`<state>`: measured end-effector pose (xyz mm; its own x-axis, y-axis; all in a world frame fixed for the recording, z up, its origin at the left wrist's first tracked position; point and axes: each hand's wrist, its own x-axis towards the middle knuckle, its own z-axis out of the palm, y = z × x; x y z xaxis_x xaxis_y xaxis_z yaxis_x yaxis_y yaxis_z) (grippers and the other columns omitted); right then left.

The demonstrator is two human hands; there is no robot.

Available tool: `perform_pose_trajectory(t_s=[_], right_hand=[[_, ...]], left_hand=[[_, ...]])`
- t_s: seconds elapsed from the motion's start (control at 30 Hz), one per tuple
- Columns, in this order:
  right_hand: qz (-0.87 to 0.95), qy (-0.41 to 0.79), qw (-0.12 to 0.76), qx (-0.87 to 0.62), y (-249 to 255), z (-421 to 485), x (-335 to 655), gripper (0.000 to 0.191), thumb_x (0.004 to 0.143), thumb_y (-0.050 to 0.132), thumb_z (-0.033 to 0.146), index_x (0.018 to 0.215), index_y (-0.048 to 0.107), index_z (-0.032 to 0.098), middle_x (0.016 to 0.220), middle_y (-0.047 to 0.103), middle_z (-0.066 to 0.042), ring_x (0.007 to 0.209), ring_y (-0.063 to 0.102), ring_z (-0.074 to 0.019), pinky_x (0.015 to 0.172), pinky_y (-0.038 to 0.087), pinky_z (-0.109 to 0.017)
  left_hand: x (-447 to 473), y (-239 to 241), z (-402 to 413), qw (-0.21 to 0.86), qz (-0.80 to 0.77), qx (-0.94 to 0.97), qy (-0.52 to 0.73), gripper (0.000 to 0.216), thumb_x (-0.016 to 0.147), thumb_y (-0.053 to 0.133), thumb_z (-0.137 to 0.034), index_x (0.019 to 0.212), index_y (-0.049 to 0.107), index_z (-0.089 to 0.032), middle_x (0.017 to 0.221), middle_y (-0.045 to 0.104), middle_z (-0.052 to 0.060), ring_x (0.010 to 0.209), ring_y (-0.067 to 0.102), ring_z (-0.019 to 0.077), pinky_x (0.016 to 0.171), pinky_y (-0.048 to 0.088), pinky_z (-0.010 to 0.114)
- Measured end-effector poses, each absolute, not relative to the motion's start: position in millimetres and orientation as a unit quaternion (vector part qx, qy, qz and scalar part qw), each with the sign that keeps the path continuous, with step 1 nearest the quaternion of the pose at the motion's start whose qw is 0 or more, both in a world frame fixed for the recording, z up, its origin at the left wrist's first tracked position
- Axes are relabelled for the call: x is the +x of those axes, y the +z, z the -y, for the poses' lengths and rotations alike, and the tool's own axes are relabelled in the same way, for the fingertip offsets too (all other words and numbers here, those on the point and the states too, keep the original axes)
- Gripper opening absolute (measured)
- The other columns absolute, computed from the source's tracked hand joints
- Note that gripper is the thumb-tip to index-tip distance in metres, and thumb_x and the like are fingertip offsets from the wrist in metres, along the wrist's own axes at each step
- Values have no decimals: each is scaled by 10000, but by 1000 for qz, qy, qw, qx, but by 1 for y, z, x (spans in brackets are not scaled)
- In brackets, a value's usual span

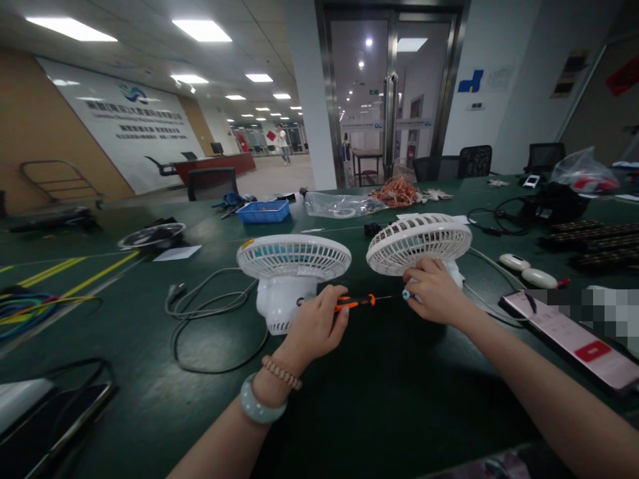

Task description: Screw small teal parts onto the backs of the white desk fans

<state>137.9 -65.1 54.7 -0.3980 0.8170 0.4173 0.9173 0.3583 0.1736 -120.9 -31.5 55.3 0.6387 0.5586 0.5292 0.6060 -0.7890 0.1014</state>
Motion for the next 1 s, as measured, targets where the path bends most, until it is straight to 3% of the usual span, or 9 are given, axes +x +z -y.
perform_pose_trajectory(t_s=[1.0], right_hand=[[814,-197,126,-532,54,64,138,205,766,490,282,715,663,184,945,610,-56,913,376,-239,729,235,-381]], left_hand=[[-120,55,33,54,326,-903,-274,297,845,357,-271,1111,396,-145,977,569,90,824,580,186,705,478,336]])
